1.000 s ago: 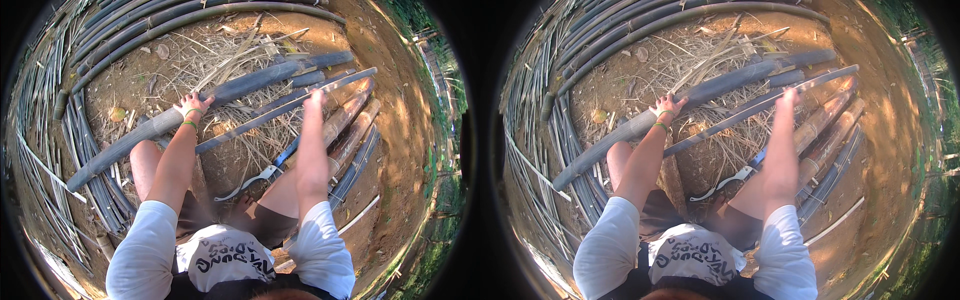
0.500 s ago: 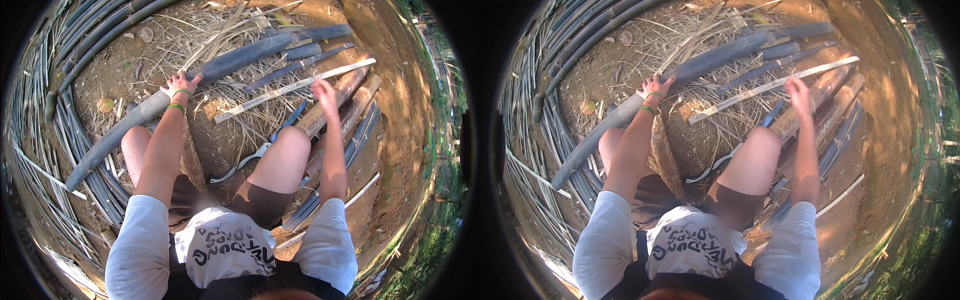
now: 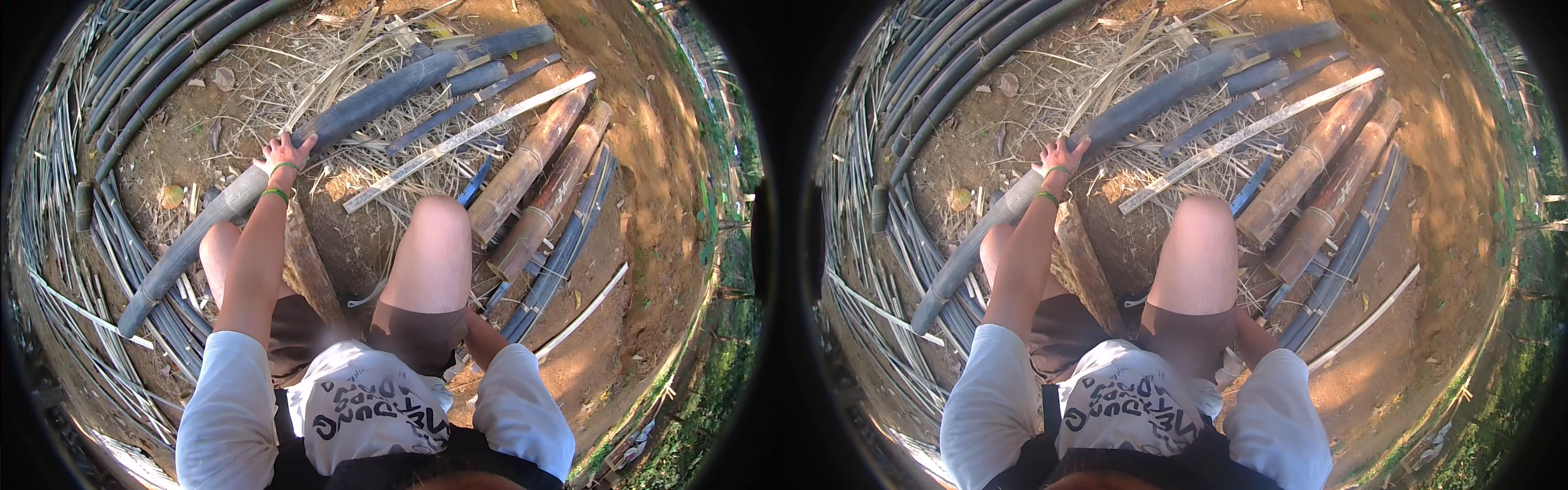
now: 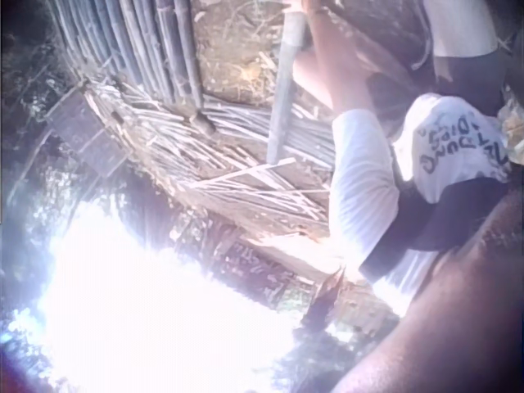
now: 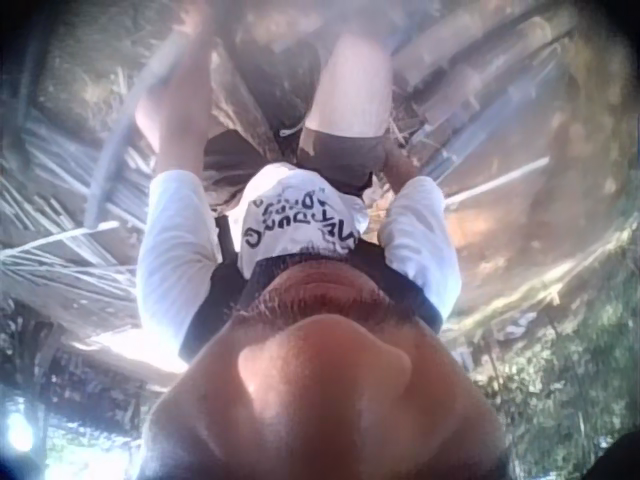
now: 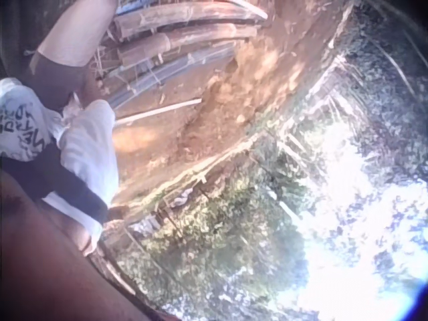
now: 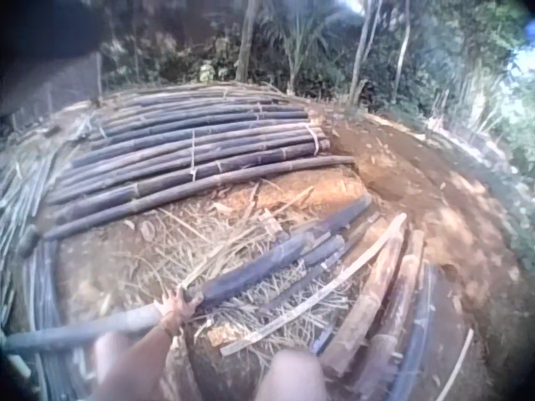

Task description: The person handles bamboo poles on the ground and then saws through one of them using a hand saw.

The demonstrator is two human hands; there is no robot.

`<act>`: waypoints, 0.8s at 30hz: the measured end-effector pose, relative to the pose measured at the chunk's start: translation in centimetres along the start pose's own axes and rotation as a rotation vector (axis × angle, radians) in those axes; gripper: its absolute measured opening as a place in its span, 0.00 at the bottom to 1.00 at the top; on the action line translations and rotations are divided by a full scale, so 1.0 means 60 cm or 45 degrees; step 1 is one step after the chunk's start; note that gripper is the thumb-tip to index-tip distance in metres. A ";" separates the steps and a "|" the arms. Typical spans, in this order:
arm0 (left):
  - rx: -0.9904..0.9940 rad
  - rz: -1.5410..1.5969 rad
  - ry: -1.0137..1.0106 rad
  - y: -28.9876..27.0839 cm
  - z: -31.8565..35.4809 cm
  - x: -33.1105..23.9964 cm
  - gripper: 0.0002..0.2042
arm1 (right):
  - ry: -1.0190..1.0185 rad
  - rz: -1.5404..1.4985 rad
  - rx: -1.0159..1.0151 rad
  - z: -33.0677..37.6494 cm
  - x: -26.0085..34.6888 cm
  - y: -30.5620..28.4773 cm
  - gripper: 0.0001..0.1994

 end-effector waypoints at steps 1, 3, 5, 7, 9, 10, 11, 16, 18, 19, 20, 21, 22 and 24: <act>-0.021 0.000 0.008 0.002 0.001 0.004 0.46 | 0.013 0.018 0.020 -0.001 -0.001 0.008 0.19; -0.029 -0.006 0.033 0.004 0.005 0.008 0.47 | 0.005 0.034 0.030 -0.005 0.001 0.007 0.19; -0.058 -0.014 0.044 -0.002 0.006 0.011 0.47 | -0.055 0.051 -0.007 -0.029 0.019 -0.021 0.19; -0.107 -0.015 0.072 0.004 0.013 0.009 0.46 | -0.143 0.032 -0.067 -0.055 0.046 -0.052 0.19; -0.132 -0.030 0.078 0.011 0.022 0.010 0.45 | -0.287 -0.031 -0.173 -0.088 0.101 -0.100 0.19; -0.156 -0.027 0.096 0.010 0.019 0.002 0.45 | -0.379 -0.089 -0.239 -0.107 0.137 -0.132 0.19; -0.183 -0.001 0.111 0.014 0.025 0.004 0.44 | -0.455 -0.157 -0.302 -0.118 0.167 -0.158 0.19; -0.299 0.025 0.120 0.033 0.031 0.014 0.43 | -0.525 -0.680 -0.713 -0.159 0.297 -0.289 0.19; -0.284 0.048 0.114 0.034 0.031 0.013 0.43 | -0.395 -0.966 -0.906 -0.175 0.335 -0.334 0.20; -0.280 0.045 0.112 0.034 0.024 0.018 0.43 | -0.372 -1.057 -0.888 -0.187 0.353 -0.345 0.20; -0.277 0.043 0.109 0.036 0.018 0.021 0.43 | -0.351 -1.148 -0.867 -0.197 0.370 -0.357 0.19; -0.245 0.045 0.113 0.035 0.017 0.019 0.43 | -0.327 -1.241 -0.840 -0.211 0.376 -0.369 0.19; -0.207 0.044 0.121 0.032 0.019 0.014 0.43 | -0.319 -1.161 -0.863 -0.223 0.369 -0.380 0.20; -0.108 0.032 0.120 0.027 0.016 0.015 0.44 | -0.304 -0.995 -0.883 -0.236 0.364 -0.384 0.21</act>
Point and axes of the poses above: each hand's wrist, its own z-axis away from the middle knuckle, its own y-axis out of the palm, x = y × z, the point moved 2 cm from there along -z, towards the middle knuckle, and after that the axes turned 4 degrees about -y, right-handed, at the moved point
